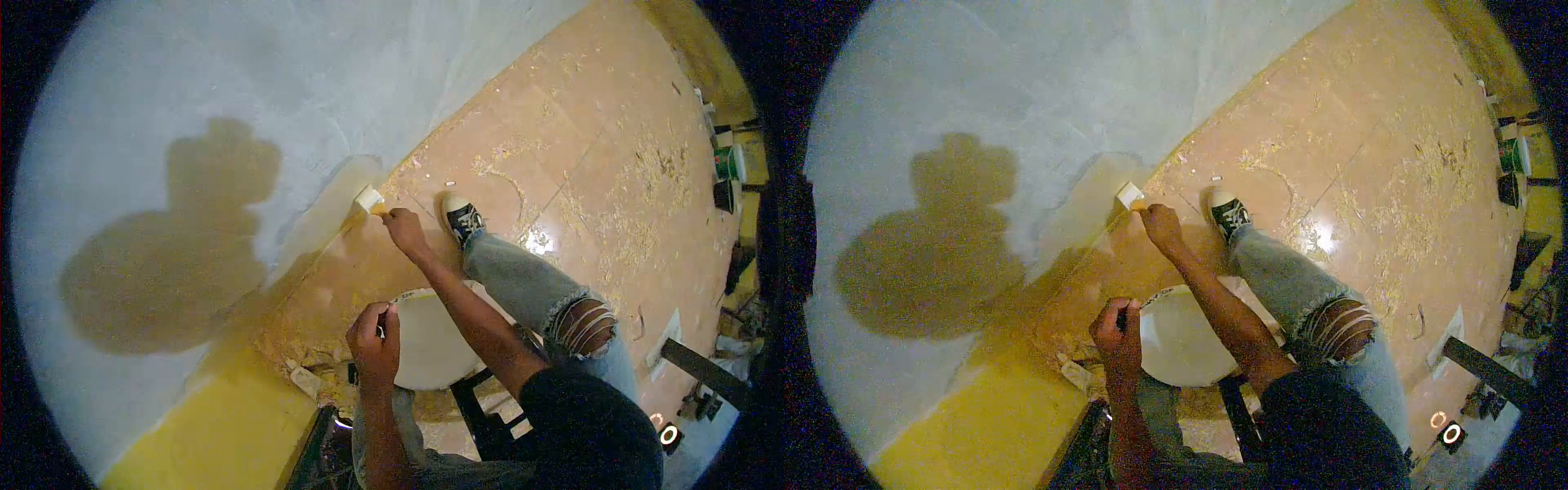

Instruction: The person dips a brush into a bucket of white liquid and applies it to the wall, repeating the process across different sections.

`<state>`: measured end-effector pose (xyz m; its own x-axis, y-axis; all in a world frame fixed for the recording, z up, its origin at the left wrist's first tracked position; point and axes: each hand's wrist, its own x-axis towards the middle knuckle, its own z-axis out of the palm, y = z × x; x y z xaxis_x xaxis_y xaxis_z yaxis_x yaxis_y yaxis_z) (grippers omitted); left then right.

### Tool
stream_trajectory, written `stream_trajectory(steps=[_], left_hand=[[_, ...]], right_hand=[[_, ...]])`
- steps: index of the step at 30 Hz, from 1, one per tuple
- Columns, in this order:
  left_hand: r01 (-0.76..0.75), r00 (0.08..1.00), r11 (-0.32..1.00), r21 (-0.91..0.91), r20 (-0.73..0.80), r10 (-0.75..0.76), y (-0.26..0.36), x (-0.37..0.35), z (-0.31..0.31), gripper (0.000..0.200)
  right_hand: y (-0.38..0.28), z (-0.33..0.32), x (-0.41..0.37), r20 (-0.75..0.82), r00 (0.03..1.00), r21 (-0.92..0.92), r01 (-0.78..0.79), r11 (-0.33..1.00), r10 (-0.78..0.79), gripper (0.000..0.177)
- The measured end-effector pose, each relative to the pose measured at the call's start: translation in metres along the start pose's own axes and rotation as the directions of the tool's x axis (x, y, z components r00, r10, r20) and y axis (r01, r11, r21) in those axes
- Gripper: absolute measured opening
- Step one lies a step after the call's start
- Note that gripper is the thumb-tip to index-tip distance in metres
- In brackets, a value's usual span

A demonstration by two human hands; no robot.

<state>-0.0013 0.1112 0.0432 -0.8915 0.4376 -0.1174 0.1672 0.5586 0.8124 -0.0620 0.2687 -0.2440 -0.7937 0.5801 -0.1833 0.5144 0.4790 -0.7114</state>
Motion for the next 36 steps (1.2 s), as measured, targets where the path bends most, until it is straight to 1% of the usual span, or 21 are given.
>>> stream_trajectory(steps=[1, 3, 4, 6, 10, 12, 13, 16, 17, 19, 23, 25, 26, 28, 29, 30, 31, 32, 34, 35, 36], left_hand=[[-0.010, 1.000, 1.000, 0.013, 0.018, 0.010, 0.000, 0.000, -0.001, 0.012], [-0.013, 0.999, 0.999, 0.032, 0.034, 0.012, -0.002, -0.001, 0.000, 0.013], [-0.038, 0.999, 0.999, 0.039, 0.018, 0.037, -0.006, -0.001, 0.002, 0.013], [-0.067, 0.998, 0.996, 0.050, -0.004, 0.067, -0.011, -0.001, 0.003, 0.013], [0.007, 1.000, 1.000, 0.027, 0.026, -0.008, -0.011, -0.002, 0.000, 0.012], [0.026, 0.999, 0.999, 0.021, 0.028, -0.027, -0.010, -0.001, -0.001, 0.012], [0.011, 0.999, 0.999, 0.041, 0.033, -0.012, -0.010, -0.001, -0.001, 0.012], [-0.015, 1.000, 0.999, 0.038, 0.027, 0.014, -0.014, -0.001, -0.001, 0.013], [-0.034, 0.999, 0.999, 0.006, 0.027, 0.034, -0.015, -0.002, 0.001, 0.013], [-0.032, 0.998, 0.999, 0.027, 0.053, 0.031, -0.017, -0.006, 0.003, 0.014], [-0.073, 0.996, 0.997, 0.023, 0.055, 0.072, -0.017, -0.008, -0.001, 0.014], [-0.077, 0.996, 0.997, 0.011, 0.038, 0.076, -0.017, -0.010, -0.003, 0.013], [-0.081, 0.996, 0.997, 0.002, 0.026, 0.081, -0.018, -0.011, -0.005, 0.013], [-0.094, 0.996, 0.995, -0.014, 0.007, 0.094, -0.028, -0.012, -0.005, 0.013], [-0.110, 0.994, 0.994, -0.026, -0.005, 0.110, -0.031, -0.013, -0.006, 0.012], [-0.111, 0.994, 0.993, -0.030, -0.021, 0.110, -0.028, -0.013, -0.010, 0.012], [-0.099, 0.995, 0.995, -0.022, -0.008, 0.099, -0.025, -0.013, -0.014, 0.012], [-0.090, 0.996, 0.996, -0.014, 0.007, 0.090, -0.022, -0.012, -0.017, 0.012], [-0.079, 0.997, 0.997, -0.020, -0.015, 0.079, -0.022, -0.014, -0.020, 0.012], [-0.063, 0.998, 0.998, -0.023, -0.023, 0.062, -0.023, -0.015, -0.021, 0.013], [-0.057, 0.998, 0.998, -0.021, -0.035, 0.057, -0.022, -0.014, -0.024, 0.013]], right_hand=[[-0.032, -0.046, -0.021, 0.032, 0.993, 0.241, -0.117, 0.963, 0.113, 0.038], [-0.107, -0.143, -0.061, 0.077, 0.975, 0.407, -0.223, 0.886, 0.211, 0.034], [-0.105, -0.143, -0.065, 0.083, 0.974, 0.407, -0.226, 0.885, 0.210, 0.034], [-0.103, -0.143, -0.067, 0.240, 0.961, 0.809, -0.277, 0.518, 0.139, 0.034], [-0.072, -0.094, -0.019, 0.218, 0.976, 0.862, -0.185, 0.471, -0.016, 0.036], [-0.034, -0.050, 0.004, 0.232, 0.973, 0.806, -0.187, 0.562, -0.009, 0.041], [-0.019, -0.038, 0.007, 0.234, 0.972, 0.807, -0.185, 0.561, -0.017, 0.041], [0.017, -0.016, 0.007, 0.277, 0.957, 0.544, -0.232, 0.806, 0.088, 0.047], [0.023, -0.011, 0.002, 0.284, 0.954, 0.541, -0.241, 0.806, 0.095, 0.047], [0.037, 0.001, -0.002, 0.149, 0.989, 0.234, -0.056, 0.971, 0.021, 0.040], [0.009, -0.005, -0.005, 0.165, 0.983, 0.094, -0.100, 0.991, 0.083, 0.039], [-0.044, -0.050, -0.005, 0.045, 0.973, 0.114, 0.219, 0.969, -0.225, 0.038], [-0.066, -0.075, -0.012, 0.048, 0.972, 0.112, 0.225, 0.968, -0.232, 0.038], [-0.106, -0.133, -0.024, 0.064, 0.971, 0.375, 0.189, 0.908, -0.229, 0.037], [-0.132, -0.164, -0.035, 0.068, 0.968, 0.370, 0.202, 0.907, -0.243, 0.037], [-0.159, -0.193, -0.050, 0.172, 0.985, 0.520, -0.075, 0.851, -0.018, 0.035], [-0.172, -0.207, -0.061, 0.310, 0.932, 0.616, -0.347, 0.707, 0.187, 0.033], [-0.174, -0.208, -0.068, 0.310, 0.934, 0.614, -0.338, 0.713, 0.176, 0.033], [-0.173, -0.204, -0.076, 0.346, 0.925, 0.736, -0.371, 0.566, 0.157, 0.035], [-0.164, -0.190, -0.070, 0.351, 0.925, 0.734, -0.369, 0.571, 0.146, 0.035], [-0.145, -0.162, -0.060, 0.324, 0.944, 0.798, -0.308, 0.518, 0.061, 0.034]])
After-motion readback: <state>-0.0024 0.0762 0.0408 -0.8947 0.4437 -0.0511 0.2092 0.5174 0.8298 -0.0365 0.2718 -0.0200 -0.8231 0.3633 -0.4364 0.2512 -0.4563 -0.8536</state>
